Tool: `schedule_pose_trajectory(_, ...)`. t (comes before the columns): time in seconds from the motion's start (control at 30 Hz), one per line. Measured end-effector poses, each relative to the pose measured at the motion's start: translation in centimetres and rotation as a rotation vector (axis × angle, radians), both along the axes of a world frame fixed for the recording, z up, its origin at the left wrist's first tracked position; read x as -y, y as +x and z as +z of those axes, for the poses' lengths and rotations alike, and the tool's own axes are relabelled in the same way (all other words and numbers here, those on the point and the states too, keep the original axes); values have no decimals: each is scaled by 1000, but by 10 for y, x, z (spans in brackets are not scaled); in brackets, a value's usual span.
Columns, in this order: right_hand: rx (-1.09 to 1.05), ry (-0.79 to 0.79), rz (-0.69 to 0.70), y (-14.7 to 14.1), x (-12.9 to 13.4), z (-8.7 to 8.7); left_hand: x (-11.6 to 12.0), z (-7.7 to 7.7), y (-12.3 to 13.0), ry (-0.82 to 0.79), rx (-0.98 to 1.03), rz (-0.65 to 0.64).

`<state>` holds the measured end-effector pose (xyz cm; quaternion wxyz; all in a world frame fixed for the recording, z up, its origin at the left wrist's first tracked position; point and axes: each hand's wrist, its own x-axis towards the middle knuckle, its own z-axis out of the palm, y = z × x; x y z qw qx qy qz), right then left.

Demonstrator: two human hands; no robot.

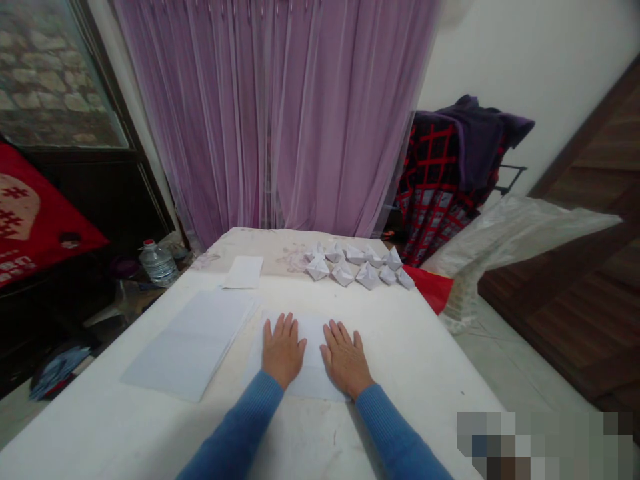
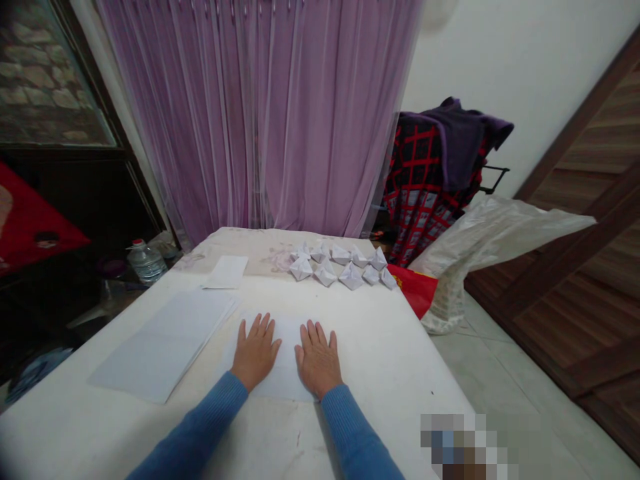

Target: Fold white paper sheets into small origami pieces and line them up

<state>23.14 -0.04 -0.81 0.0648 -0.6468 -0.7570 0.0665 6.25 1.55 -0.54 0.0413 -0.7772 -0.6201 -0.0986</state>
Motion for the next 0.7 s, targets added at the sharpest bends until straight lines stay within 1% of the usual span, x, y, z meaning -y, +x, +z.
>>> schedule_pose_trajectory(0.1, -8, 4, 2, 0, 0, 0, -2, -7, 26, -24, 58, -28)
schedule_pose_trajectory(0.2, -10, 10, 2, 0, 0, 0, -4, -12, 33, -37, 74, -33)
schedule_pose_trajectory(0.33, -24, 10, 1, 0, 0, -2, -5, -16, 16, 13, 51, -59)
schedule_pose_trajectory(0.5, -38, 28, 6, 1, 1, -2, -6, -18, -10, 67, -17, -48)
schedule_pose_trajectory(0.6, -43, 29, 8, 1, 1, -2, -7, -20, -16, 90, -40, -47)
schedule_pose_trajectory(0.7, -52, 32, 6, 1, 1, -3, -7, -23, -17, 144, -36, -49)
